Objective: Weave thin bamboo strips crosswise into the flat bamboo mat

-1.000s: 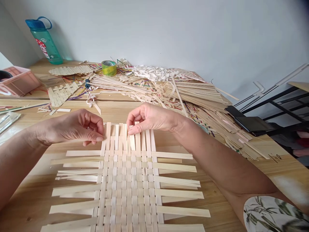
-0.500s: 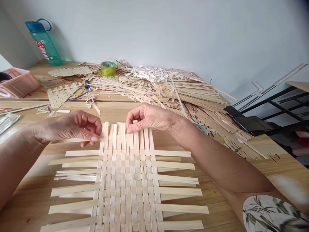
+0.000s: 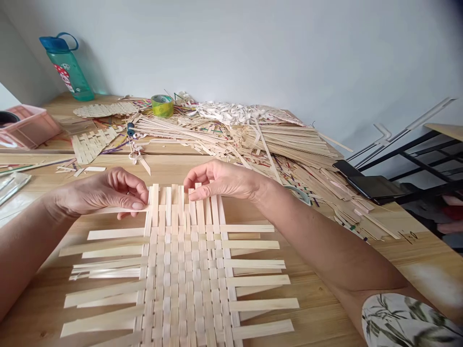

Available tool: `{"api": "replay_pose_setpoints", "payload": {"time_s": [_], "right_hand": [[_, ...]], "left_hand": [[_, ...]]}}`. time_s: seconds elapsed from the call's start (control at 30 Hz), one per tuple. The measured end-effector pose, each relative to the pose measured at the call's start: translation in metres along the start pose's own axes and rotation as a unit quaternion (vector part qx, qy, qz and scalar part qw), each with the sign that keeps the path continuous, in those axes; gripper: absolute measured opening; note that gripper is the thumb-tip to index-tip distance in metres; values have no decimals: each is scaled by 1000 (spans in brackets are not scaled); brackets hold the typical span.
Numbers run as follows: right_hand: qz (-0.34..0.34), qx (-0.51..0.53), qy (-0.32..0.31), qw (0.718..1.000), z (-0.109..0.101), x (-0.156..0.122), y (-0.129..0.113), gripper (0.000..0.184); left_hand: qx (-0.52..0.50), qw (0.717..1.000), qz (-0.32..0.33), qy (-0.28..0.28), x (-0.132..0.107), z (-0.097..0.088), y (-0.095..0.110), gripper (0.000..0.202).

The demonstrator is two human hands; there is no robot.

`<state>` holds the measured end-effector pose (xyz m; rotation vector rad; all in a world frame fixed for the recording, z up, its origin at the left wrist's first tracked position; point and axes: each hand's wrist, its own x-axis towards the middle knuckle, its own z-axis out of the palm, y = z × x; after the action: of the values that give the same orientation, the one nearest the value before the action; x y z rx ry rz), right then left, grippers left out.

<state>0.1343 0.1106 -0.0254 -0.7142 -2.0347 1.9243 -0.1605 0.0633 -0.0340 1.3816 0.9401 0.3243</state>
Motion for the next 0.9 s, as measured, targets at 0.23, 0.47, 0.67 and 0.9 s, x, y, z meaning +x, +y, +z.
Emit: {"api": "replay_pose_setpoints", "payload": {"time_s": [0.23, 0.47, 0.67, 0.9], "right_hand": [[84, 95, 24, 992, -8, -2, 5, 50], [137, 236, 14, 962, 1, -20, 18, 39], [157, 257, 33, 953, 18, -36, 24, 34], [105, 207, 10, 973, 12, -30, 26, 32]], "left_hand": [[-38, 999, 36, 5, -3, -4, -2, 22], [-39, 999, 22, 26, -5, -11, -2, 18], [-18, 999, 13, 31, 2, -9, -2, 20], [-14, 1000, 5, 17, -2, -9, 1, 16]]}}
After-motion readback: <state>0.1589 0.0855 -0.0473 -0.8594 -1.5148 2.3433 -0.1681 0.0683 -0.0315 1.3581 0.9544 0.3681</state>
